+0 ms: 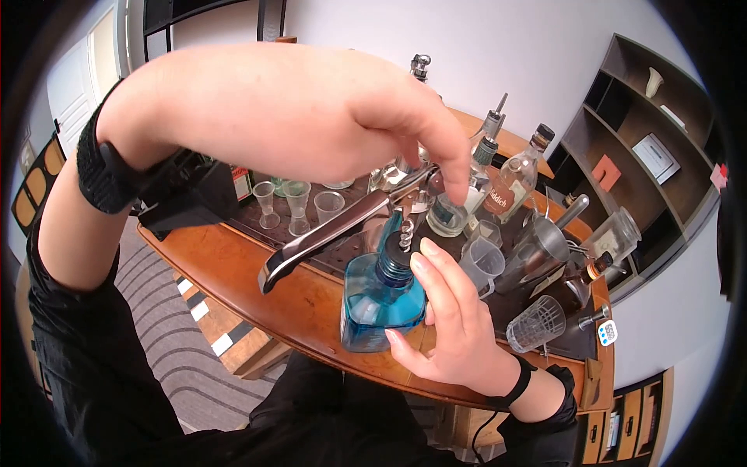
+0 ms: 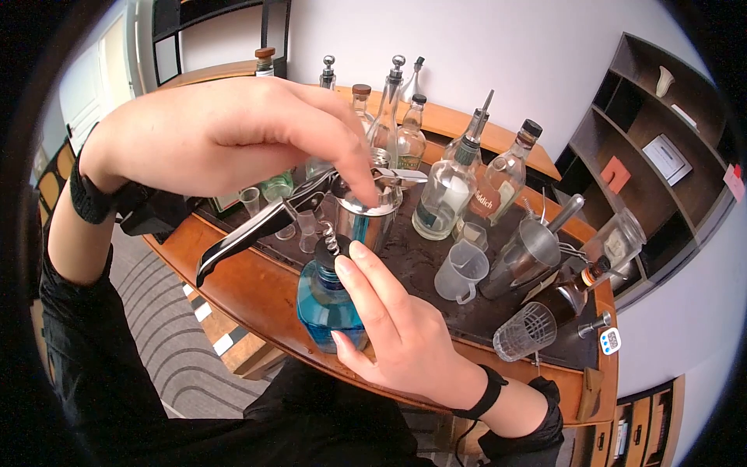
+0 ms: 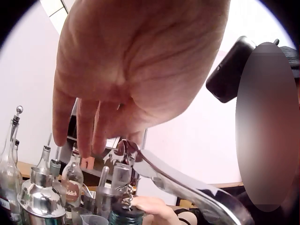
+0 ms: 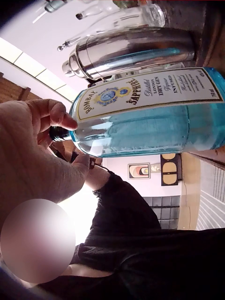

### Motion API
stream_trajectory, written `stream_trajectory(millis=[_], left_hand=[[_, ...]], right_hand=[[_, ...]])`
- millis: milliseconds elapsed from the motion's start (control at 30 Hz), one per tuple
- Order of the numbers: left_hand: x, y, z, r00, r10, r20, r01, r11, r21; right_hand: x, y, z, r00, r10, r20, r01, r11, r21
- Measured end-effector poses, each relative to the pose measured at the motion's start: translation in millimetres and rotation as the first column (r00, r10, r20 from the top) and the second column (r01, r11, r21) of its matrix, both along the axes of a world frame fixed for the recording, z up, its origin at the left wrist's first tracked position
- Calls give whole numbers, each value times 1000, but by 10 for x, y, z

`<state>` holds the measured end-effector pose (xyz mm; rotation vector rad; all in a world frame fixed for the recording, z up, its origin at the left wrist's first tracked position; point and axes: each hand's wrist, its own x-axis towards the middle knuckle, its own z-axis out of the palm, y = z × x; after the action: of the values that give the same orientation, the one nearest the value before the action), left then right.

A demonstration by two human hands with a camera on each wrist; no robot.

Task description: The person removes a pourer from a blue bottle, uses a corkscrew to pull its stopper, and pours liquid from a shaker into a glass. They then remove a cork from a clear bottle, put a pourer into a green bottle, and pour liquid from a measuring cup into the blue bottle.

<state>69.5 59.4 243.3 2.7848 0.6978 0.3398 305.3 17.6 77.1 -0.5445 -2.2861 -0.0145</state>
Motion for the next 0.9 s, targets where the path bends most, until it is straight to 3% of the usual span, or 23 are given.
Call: stream_trajectory(millis=[133, 200, 267, 333, 400, 433, 567, 633, 667, 733, 767, 867, 900], left_hand=[[11, -76, 68, 990, 20, -141, -21, 1000, -5], [39, -110, 89, 980, -52, -190, 60, 997, 38], [46, -86, 65, 986, -60, -155, 64, 998, 21], [66, -39, -8, 992, -9, -124, 33, 981, 189], [128, -84, -36, 993, 47, -104, -28, 984, 178], [161, -113, -48, 991, 103, -85, -88, 983, 164], [185, -159, -83, 988, 146, -52, -128, 956, 265], [189, -190, -111, 920, 283, 271, -336, 925, 178], [181, -201, -61, 902, 331, 276, -355, 934, 38], [124, -186, 25, 907, 306, 290, -342, 936, 81], [89, -138, 40, 921, 241, 307, -241, 970, -37], [-80, -120, 2, 884, 295, 364, -284, 955, -85], [-116, -148, -20, 865, 314, 391, -261, 948, -185]], right_hand=[[-9, -1, -11, 1000, 2, -7, -2, 1000, 0], [-8, -6, -24, 1000, 0, -16, 0, 1000, 5], [-17, 1, 9, 1000, -1, -14, 2, 999, 49], [-18, -15, 34, 1000, -4, -12, 5, 996, 94], [-11, -43, 42, 1000, -10, 23, 12, 998, -56], [-32, -5, 6, 1000, 4, -21, -4, 999, 32], [-1, -22, 5, 1000, -24, 8, 24, 1000, -3], [-9, -7, -2, 1000, -4, -14, 5, 1000, 22], [-10, -7, -8, 1000, -4, -15, 5, 1000, 21], [-13, -4, -11, 1000, -1, -23, 2, 1000, 9], [-13, -6, -7, 1000, -1, -26, 1, 1000, 13], [-15, -9, 1, 999, -17, -41, 19, 999, 43], [-5, -18, 3, 999, -26, -25, 27, 999, 44]])
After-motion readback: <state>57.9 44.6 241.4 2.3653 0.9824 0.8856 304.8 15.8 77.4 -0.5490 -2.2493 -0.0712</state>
